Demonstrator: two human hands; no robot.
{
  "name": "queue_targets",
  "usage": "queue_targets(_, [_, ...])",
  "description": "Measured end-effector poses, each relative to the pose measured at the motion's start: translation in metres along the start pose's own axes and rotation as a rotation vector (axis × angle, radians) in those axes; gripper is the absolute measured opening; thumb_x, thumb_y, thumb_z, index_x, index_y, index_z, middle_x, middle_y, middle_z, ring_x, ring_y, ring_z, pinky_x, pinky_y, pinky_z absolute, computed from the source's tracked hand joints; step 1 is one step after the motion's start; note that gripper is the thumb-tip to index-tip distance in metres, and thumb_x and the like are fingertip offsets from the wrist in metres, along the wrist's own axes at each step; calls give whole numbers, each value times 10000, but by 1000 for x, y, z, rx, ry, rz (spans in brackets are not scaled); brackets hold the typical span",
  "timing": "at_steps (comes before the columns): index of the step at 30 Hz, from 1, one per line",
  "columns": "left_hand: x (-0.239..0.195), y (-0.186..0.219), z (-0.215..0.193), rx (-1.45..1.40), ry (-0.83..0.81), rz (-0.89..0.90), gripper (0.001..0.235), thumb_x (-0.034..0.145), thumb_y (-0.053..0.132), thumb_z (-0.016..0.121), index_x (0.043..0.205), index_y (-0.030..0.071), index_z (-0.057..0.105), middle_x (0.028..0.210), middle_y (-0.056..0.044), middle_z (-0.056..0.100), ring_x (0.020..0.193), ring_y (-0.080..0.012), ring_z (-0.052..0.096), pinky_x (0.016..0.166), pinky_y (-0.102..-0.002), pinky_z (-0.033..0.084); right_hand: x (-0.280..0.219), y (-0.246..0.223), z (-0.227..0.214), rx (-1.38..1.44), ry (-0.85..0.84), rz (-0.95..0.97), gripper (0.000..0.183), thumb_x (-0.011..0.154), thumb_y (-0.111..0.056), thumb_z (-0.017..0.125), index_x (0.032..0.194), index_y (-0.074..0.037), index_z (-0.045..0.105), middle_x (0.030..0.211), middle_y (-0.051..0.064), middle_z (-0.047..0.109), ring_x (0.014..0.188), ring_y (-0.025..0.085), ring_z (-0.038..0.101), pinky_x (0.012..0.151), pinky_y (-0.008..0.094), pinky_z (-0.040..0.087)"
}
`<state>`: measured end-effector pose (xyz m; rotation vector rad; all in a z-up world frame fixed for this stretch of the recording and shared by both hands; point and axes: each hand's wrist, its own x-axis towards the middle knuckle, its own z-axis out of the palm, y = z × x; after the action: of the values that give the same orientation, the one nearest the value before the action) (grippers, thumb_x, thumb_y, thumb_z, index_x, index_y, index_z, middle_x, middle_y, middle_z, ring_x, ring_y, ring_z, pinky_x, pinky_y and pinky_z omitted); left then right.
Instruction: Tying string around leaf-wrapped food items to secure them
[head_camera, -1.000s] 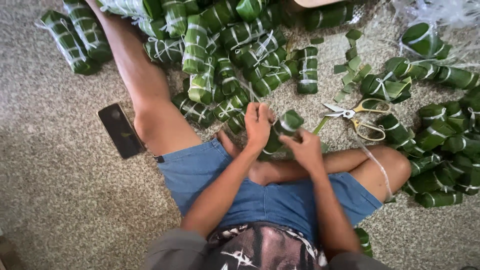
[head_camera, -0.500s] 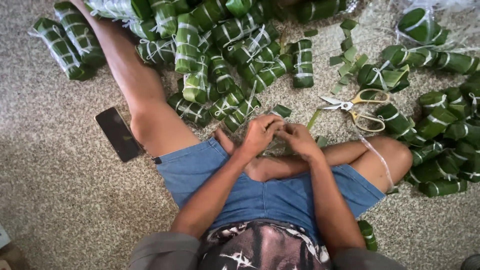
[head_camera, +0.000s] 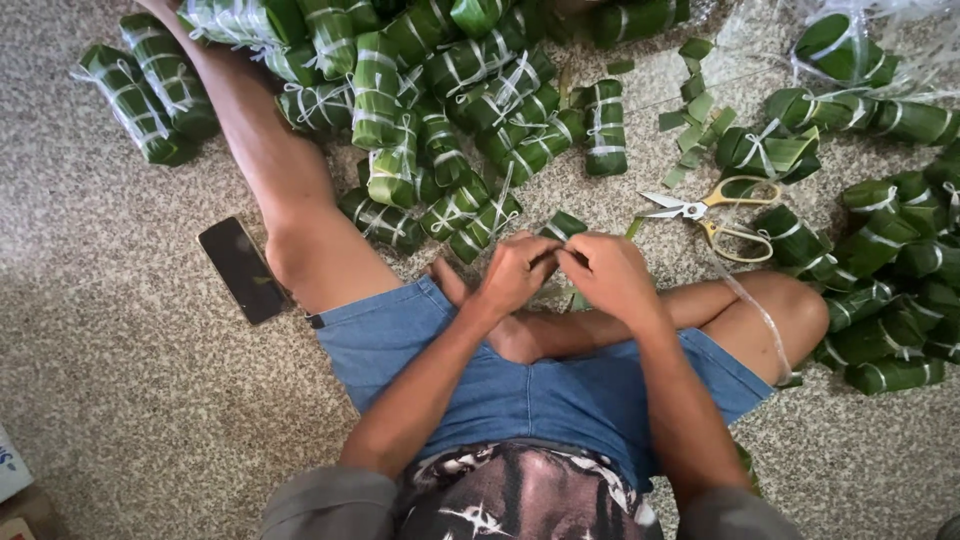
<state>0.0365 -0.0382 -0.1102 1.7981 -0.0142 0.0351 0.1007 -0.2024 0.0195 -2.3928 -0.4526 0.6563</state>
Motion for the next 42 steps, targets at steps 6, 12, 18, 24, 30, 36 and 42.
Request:
queue_targets(6, [3,37,-22,-66,-47,-74,85,885,69,750,943,129,765,745,-128,693,745,-343,662,724,-400,539,9,-12,-5,22,31,-101,333,987,-276,634,725,-71,633,598,127,623,593,358,647,551,418,494])
queue_targets(12, [8,41,-25,-85,-27,-231,53,922,196,753,941,160,788,789,-107,708,802,-261,699,763,-389,532,6,-8,-10,316,22,-107,240,1051,-223,580,921,-95,736,762,62,671,630,188,597,588,297,493])
queue_targets(18, [5,20,-23,-152,-25,-196,82,892,122,782,974,125,790,831,-114,730,857,-267,710,820,-386,542,-2,7,-3,208,3,-132,318,1015,-234,650,1289,-78,688,1067,190,661,1013,344,656,858,443,533])
queue_targets(24, [8,30,-30,-225,-40,-216,88,891,119,805,977,106,795,828,-102,739,825,-182,687,829,-337,531,-5,25,24,280,110,-134,137,988,-163,675,902,-65,718,806,169,692,808,398,702,712,463,533])
queue_targets(30, [4,16,-28,-328,-83,-201,122,802,61,822,915,101,799,787,-36,746,788,-93,618,824,-305,512,-9,32,31,406,-64,-8,211,1045,-125,574,946,-8,719,766,235,689,750,429,687,715,507,532])
queue_targets(36, [9,-13,-7,308,47,499,123,878,87,730,774,116,671,827,-59,704,786,-284,658,758,-388,534,1,40,24,259,100,30,255,1027,-302,681,1182,-101,706,1015,187,710,894,426,717,798,546,551])
queue_targets(42, [22,30,-22,479,75,695,266,1030,183,584,784,128,671,932,-7,725,852,-237,641,752,-356,519,9,36,31,609,-87,-98,202,1047,-112,596,1127,18,728,848,181,716,728,301,666,736,467,539])
